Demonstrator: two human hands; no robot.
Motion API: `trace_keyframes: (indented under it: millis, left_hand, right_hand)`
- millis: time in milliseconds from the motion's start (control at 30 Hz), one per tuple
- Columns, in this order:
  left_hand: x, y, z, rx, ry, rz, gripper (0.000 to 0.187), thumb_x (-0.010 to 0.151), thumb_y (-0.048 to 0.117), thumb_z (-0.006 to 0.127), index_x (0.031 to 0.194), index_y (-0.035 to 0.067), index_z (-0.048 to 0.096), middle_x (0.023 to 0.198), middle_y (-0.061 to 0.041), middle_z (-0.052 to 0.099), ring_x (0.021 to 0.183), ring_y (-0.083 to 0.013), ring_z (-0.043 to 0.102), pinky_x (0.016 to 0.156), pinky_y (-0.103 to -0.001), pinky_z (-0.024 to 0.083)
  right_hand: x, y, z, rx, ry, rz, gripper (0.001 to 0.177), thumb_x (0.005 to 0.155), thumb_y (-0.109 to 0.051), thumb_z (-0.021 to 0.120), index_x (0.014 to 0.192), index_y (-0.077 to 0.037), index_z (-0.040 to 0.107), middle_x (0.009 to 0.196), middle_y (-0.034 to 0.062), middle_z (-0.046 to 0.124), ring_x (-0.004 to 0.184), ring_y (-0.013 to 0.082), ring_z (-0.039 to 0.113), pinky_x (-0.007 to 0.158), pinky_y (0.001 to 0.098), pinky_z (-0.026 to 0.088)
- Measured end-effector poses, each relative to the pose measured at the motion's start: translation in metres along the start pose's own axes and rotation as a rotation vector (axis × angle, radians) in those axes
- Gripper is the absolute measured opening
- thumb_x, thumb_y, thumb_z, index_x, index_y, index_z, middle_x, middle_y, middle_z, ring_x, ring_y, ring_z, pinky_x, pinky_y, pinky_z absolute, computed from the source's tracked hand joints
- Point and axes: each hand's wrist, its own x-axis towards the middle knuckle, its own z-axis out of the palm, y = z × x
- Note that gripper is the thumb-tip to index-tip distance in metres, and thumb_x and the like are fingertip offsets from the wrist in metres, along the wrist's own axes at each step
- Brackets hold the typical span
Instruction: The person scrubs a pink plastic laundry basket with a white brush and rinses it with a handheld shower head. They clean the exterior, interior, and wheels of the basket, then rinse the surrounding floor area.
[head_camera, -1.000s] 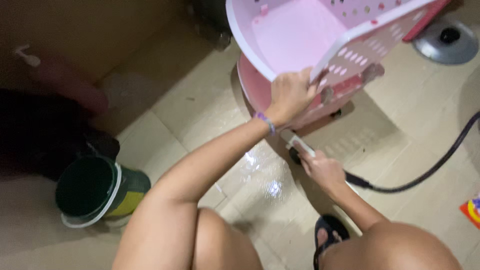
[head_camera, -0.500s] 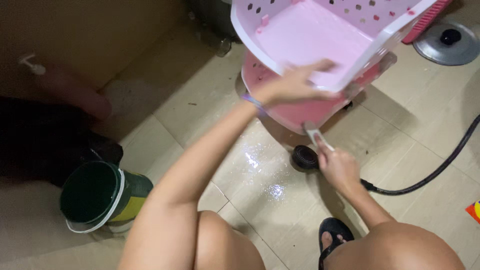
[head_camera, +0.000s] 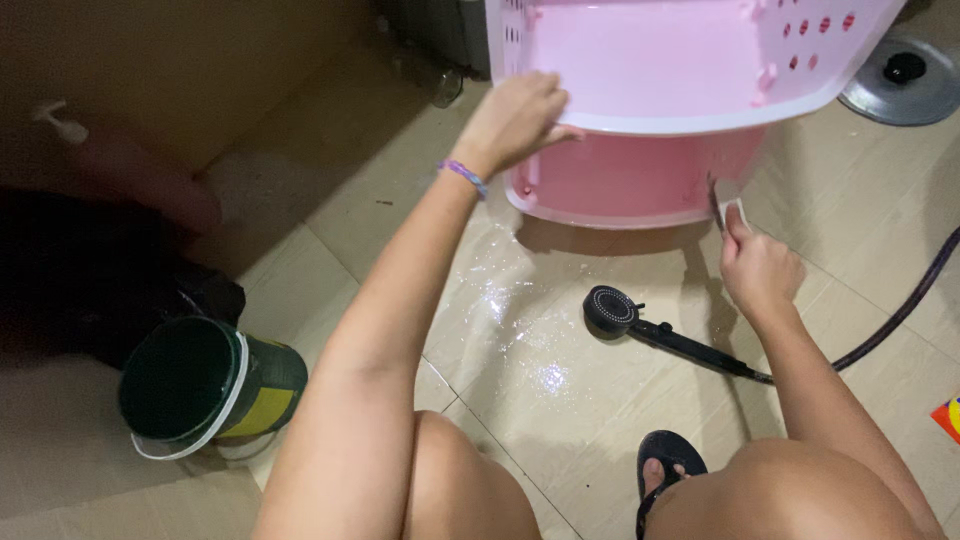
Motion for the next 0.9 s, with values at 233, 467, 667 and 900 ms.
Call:
trace_keyframes:
  millis: [233,467,667,900]
  left_hand:
    - [0.003,0.006,0.021,0.020,0.034,0.033,0.049,0.103,0.056,0.056,0.088,0.010,0.058,0.072,-0.007,0.065,0.070,-0.0293,0.064,0.072,-0.042,0.049]
    - [0.007,0.019,0.026,0.076,-0.060,0.005,0.052,0.101,0.060,0.049,0.080,0.013,0.055,0.062,-0.004,0.063,0.059,-0.0214,0.061,0.069,-0.037,0.051]
    - [0.027,0.034,0.031,0.077,-0.283,-0.057,0.043,0.102,0.047,0.048,0.077,0.012,0.053,0.057,-0.003,0.058,0.048,-0.0137,0.055,0.049,-0.031,0.048]
    - [0.019,0.035,0.028,0.112,-0.048,0.038,0.018,0.089,0.018,0.062,0.074,0.010,0.057,0.060,-0.007,0.065,0.054,-0.0245,0.066,0.054,-0.039,0.053]
  right_hand:
    - [-0.046,-0.128,0.015,0.378,-0.283,-0.130,0.056,0.106,-0.048,0.029,0.148,-0.022,0.054,0.052,0.0094,0.055,0.040,0.0213,0.049,0.031,0.0378,0.033]
    - [-0.039,-0.054,0.034,0.177,-0.308,0.109,0.056,0.107,-0.057,0.046,0.112,-0.014,0.081,0.075,0.0148,0.073,0.068,0.0302,0.070,0.065,0.0482,0.053]
    - [-0.049,0.001,0.023,0.198,-0.187,0.385,0.039,0.099,-0.046,0.057,0.133,-0.031,0.070,0.113,0.0213,0.072,0.105,0.0431,0.067,0.092,0.0510,0.052]
    - [0.026,-0.065,-0.017,0.412,-0.152,-0.044,0.055,0.094,-0.022,0.063,0.148,-0.014,0.057,0.131,0.0248,0.065,0.115,0.0383,0.066,0.098,0.0480,0.051]
